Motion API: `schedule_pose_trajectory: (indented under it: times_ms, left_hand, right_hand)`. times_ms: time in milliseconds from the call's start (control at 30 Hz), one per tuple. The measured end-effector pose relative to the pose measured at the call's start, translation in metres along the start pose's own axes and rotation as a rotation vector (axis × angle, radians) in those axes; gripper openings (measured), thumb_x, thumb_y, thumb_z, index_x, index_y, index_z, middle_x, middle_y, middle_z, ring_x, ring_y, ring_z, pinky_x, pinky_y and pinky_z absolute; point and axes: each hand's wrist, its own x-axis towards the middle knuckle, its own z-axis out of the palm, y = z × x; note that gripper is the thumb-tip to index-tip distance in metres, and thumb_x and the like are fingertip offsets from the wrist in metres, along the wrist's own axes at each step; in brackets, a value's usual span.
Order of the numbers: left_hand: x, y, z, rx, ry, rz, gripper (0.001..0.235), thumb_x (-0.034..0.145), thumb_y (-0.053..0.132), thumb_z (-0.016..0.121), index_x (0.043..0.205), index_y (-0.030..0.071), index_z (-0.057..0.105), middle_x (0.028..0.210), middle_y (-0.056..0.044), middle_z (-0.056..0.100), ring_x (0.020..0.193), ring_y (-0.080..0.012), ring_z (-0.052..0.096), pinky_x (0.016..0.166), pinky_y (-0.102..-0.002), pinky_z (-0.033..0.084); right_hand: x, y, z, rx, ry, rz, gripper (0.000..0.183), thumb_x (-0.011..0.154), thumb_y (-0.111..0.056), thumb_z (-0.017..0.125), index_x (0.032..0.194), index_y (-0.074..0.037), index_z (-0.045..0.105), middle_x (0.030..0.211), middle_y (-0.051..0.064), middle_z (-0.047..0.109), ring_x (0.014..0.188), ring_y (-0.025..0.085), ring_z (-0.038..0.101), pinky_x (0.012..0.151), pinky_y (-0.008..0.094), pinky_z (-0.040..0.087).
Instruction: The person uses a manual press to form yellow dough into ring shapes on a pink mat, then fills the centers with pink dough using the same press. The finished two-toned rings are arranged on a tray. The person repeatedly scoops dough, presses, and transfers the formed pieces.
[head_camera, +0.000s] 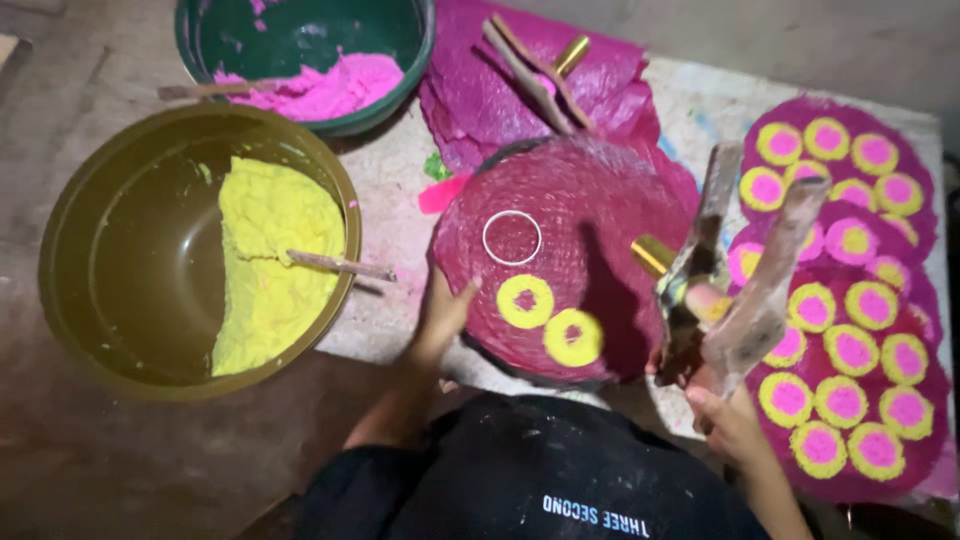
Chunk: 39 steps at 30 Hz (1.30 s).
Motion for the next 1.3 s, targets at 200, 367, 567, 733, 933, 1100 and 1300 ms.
schedule_pose_trajectory:
  times_ms: [200, 367, 567, 733, 933, 1100, 1300]
  left_hand:
    - [-0.083, 0.048, 0.026, 0.566, 0.259, -0.147, 0.112, 0.068, 0.016, 0.089, 0.155, -0.001, 0.02, 0.145, -0.024, 0.036, 0.134, -0.0415, 0.037, 0.111, -0.049, 0.033]
    - [-0.082, 0.103, 0.021, 0.9, 0.078, 0.387, 0.077, 0.069, 0.021, 0.087, 0.138, 0.011, 0.054, 0.152, -0.023, 0.032, 0.138, -0.0475, 0.03, 0.112, -0.067, 0.02]
    - [-0.06, 0.113, 0.021, 0.968, 0.005, 0.42, 0.022, 0.079, 0.014, 0.079, 0.101, 0.017, 0.075, 0.142, -0.008, 0.055, 0.138, -0.0364, 0.042, 0.114, -0.071, 0.016]
    - [-0.057, 0.098, 0.023, 0.911, -0.058, 0.456, 0.015, 0.082, 0.011, 0.077, 0.095, 0.017, 0.075, 0.137, -0.004, 0.06, 0.135, -0.0328, 0.048, 0.116, -0.067, 0.019]
    - [-0.046, 0.096, 0.021, 0.685, -0.089, 0.462, 0.055, 0.088, 0.012, 0.074, 0.14, 0.006, 0.056, 0.151, -0.017, 0.048, 0.142, -0.0386, 0.043, 0.12, -0.061, 0.018]
    - [-0.017, 0.107, -0.014, 0.645, 0.307, 0.353, 0.095, 0.09, 0.012, 0.075, 0.159, -0.006, 0.014, 0.165, -0.035, 0.016, 0.154, -0.0509, 0.017, 0.128, -0.051, 0.017]
    - [-0.021, 0.13, -0.04, 0.018, 0.215, 0.066, 0.093, 0.094, 0.035, 0.067, 0.163, -0.003, 0.018, 0.163, -0.032, 0.027, 0.15, -0.0457, 0.028, 0.128, -0.048, 0.022]
  right_hand:
    - [-0.001, -0.073, 0.067, 0.107, -0.208, -0.098, 0.079, 0.084, -0.043, 0.077, 0.143, 0.0, 0.045, 0.127, 0.018, 0.06, 0.12, 0.029, 0.06, 0.107, 0.044, 0.045]
    - [0.003, -0.103, 0.098, 0.081, -0.281, -0.105, 0.08, 0.084, -0.044, 0.078, 0.142, 0.0, 0.045, 0.125, 0.017, 0.06, 0.118, 0.028, 0.06, 0.105, 0.043, 0.047]
    - [0.003, -0.103, 0.106, 0.064, -0.321, -0.108, 0.078, 0.083, -0.044, 0.08, 0.138, 0.001, 0.046, 0.123, 0.017, 0.06, 0.117, 0.028, 0.06, 0.105, 0.042, 0.047]
    - [-0.001, -0.096, 0.103, 0.07, -0.319, -0.119, 0.073, 0.085, -0.043, 0.08, 0.133, 0.001, 0.048, 0.123, 0.018, 0.06, 0.119, 0.029, 0.061, 0.107, 0.044, 0.048]
    - [0.001, -0.087, 0.096, 0.044, -0.296, -0.052, 0.079, 0.084, -0.042, 0.078, 0.14, 0.003, 0.047, 0.126, 0.019, 0.061, 0.118, 0.029, 0.061, 0.105, 0.043, 0.047]
    - [0.006, -0.077, 0.09, -0.02, -0.353, -0.042, 0.078, 0.086, -0.041, 0.075, 0.143, 0.004, 0.046, 0.128, 0.017, 0.061, 0.121, 0.028, 0.06, 0.107, 0.041, 0.045]
    - [0.016, -0.086, 0.095, -0.087, -0.319, 0.025, 0.087, 0.082, -0.045, 0.078, 0.146, 0.001, 0.041, 0.129, 0.015, 0.062, 0.122, 0.026, 0.061, 0.106, 0.04, 0.044]
